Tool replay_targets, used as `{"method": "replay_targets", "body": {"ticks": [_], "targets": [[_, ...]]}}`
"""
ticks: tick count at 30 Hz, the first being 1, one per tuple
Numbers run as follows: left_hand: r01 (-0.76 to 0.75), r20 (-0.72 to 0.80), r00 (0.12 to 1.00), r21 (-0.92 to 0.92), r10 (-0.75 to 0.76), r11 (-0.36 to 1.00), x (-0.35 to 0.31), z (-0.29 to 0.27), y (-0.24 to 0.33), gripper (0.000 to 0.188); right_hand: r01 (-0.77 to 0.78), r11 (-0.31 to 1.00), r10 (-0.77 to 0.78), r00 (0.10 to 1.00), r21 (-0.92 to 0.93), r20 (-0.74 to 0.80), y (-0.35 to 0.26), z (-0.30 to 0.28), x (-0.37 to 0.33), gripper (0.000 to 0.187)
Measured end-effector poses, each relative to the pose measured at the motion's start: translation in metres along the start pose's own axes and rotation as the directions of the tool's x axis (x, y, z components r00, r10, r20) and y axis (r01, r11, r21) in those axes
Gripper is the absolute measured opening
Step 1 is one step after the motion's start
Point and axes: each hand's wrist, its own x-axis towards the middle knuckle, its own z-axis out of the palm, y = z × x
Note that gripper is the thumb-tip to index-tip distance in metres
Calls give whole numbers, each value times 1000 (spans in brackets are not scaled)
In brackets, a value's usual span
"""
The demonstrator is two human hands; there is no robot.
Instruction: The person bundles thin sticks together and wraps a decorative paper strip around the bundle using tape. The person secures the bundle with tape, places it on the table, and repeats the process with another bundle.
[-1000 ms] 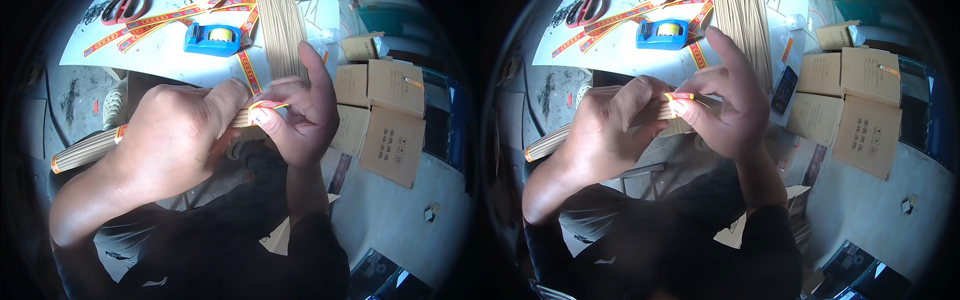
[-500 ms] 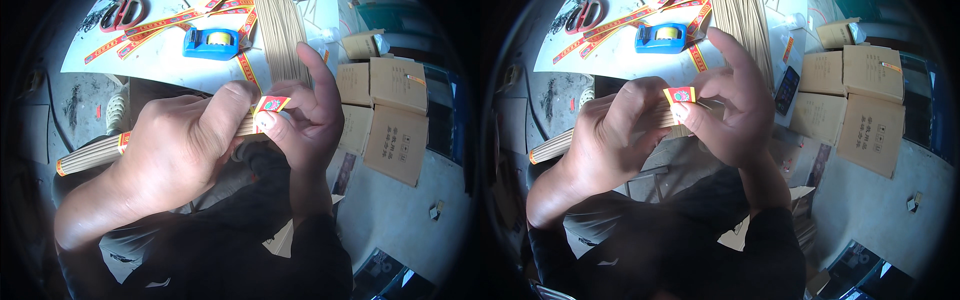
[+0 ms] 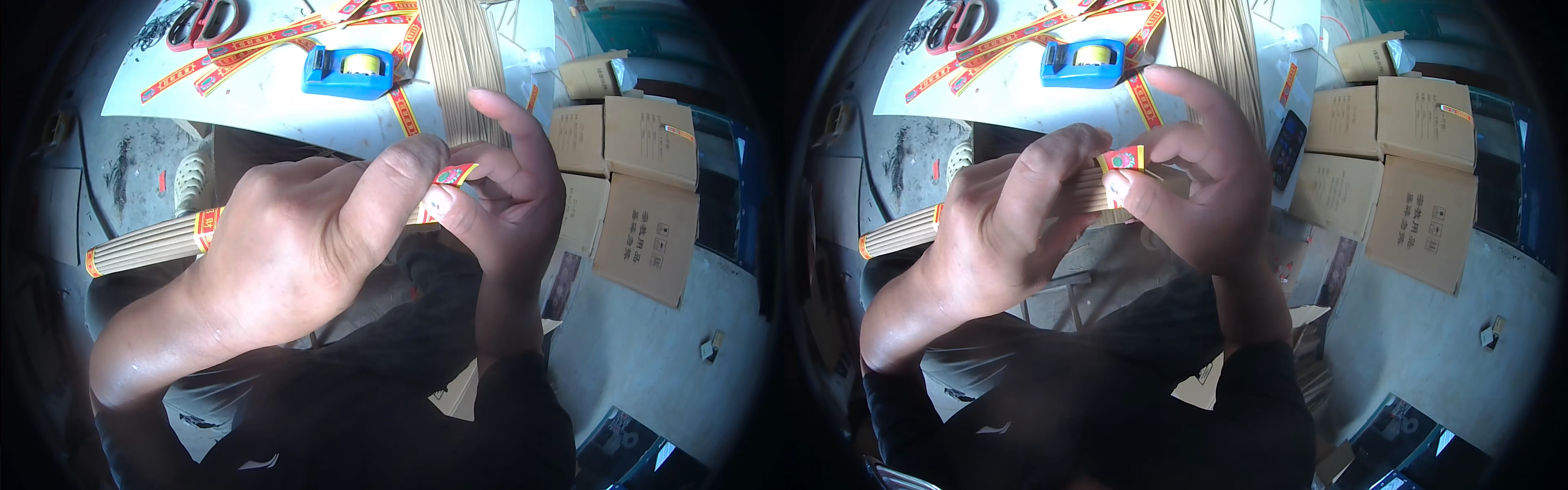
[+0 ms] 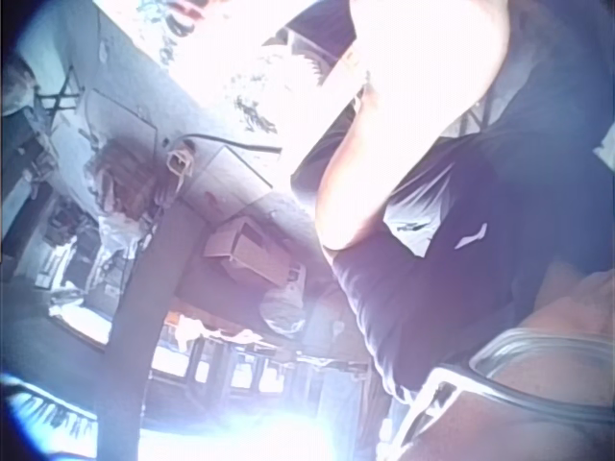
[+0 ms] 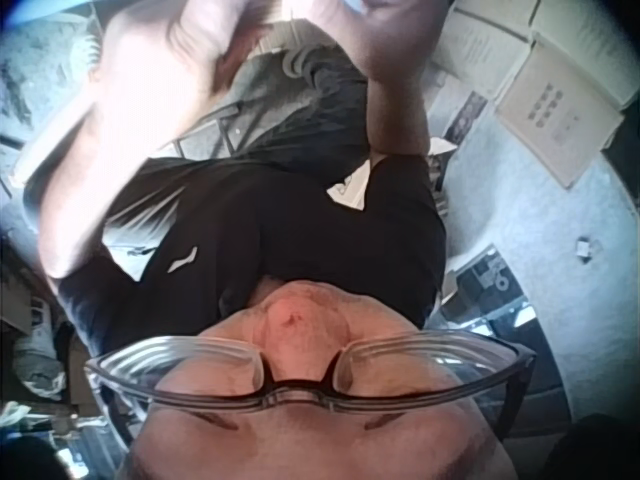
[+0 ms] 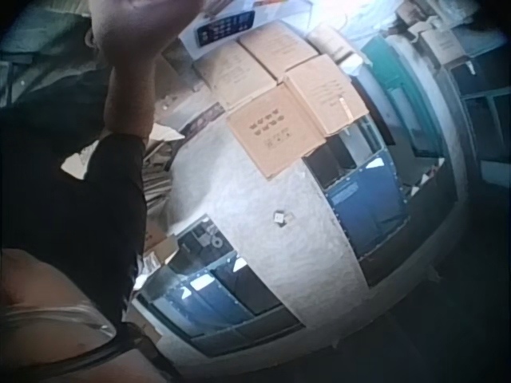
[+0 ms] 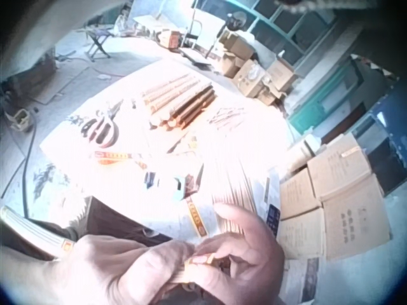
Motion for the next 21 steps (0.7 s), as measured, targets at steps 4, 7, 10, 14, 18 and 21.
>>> {"method": "replay_targets", "body": {"ticks": [4,7,10,14,18,21], "targets": [[1,30,1000,-39,0,999,1,1,1,64,-179,972,173,984,153,52,-4,-2,5,36],[20,34,999,-65,-18,998,0,3,1,72,-251,949,246,968,188,49,-7,-2,6,55],[-11,12,1000,-66,12,998,2,4,1,80,-295,940,287,955,170,67,-7,-5,8,62],[-65,-6,998,-59,65,996,4,6,0,83,-352,908,341,936,228,87,-10,-6,10,56],[-98,-16,995,-34,98,995,6,6,3,81,-379,897,360,925,228,122,-15,-9,11,57],[-120,-27,993,-31,119,992,7,8,3,78,-385,899,362,922,211,138,-12,-12,11,54]]}}
